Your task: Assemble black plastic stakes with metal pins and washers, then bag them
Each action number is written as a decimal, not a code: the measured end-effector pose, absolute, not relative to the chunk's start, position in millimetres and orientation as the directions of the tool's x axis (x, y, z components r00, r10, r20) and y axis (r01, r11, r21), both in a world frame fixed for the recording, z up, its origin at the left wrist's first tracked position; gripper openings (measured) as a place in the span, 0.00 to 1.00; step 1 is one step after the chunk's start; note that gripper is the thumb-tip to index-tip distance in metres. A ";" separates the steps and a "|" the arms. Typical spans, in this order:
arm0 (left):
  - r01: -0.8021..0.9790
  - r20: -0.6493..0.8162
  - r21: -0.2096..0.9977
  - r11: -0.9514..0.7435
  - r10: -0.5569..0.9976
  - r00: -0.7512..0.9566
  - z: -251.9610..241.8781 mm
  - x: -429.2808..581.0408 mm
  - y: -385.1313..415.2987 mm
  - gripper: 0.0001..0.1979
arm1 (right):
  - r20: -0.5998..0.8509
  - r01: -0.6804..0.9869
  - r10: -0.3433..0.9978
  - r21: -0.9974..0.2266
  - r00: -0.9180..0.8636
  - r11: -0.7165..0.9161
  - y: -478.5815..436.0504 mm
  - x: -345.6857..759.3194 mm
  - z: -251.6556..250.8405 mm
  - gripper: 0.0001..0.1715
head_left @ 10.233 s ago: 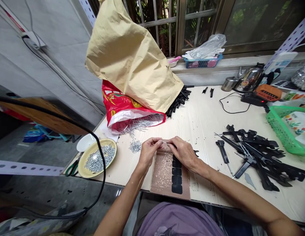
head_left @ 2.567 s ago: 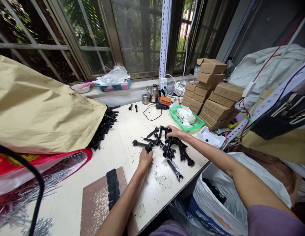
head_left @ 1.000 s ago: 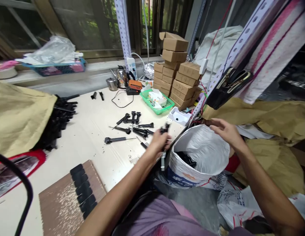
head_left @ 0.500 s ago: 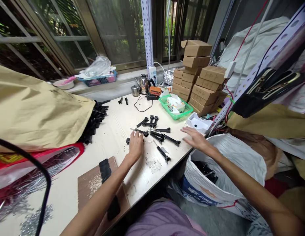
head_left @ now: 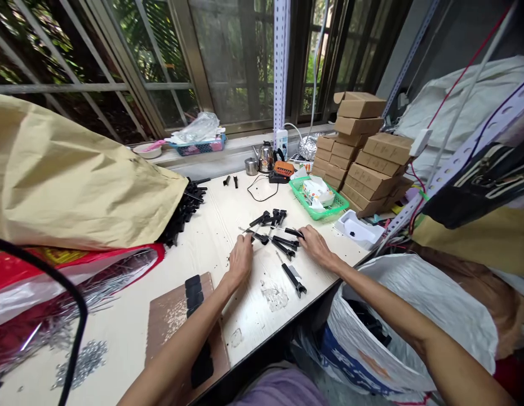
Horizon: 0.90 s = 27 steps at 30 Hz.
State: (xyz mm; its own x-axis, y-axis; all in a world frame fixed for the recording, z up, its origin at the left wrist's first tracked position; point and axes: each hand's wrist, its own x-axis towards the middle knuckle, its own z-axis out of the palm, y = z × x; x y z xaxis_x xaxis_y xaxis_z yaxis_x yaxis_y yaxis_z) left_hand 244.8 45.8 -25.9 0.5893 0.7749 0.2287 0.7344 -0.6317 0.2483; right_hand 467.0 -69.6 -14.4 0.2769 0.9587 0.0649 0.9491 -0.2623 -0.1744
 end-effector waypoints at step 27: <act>0.737 -0.158 0.441 -0.512 0.764 0.625 -17.4 299.7 -25.6 0.23 | -0.243 0.801 0.914 -0.444 0.324 -0.402 -89.0 489.4 29.6 0.15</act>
State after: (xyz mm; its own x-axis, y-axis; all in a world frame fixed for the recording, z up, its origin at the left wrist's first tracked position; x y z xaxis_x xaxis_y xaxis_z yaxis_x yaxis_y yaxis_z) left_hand 299.7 -25.6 -17.4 0.6250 0.7645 -0.1578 0.7373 -0.5118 0.4410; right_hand 489.4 -89.0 29.6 0.3238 0.9144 -0.2431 0.8010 -0.4017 -0.4439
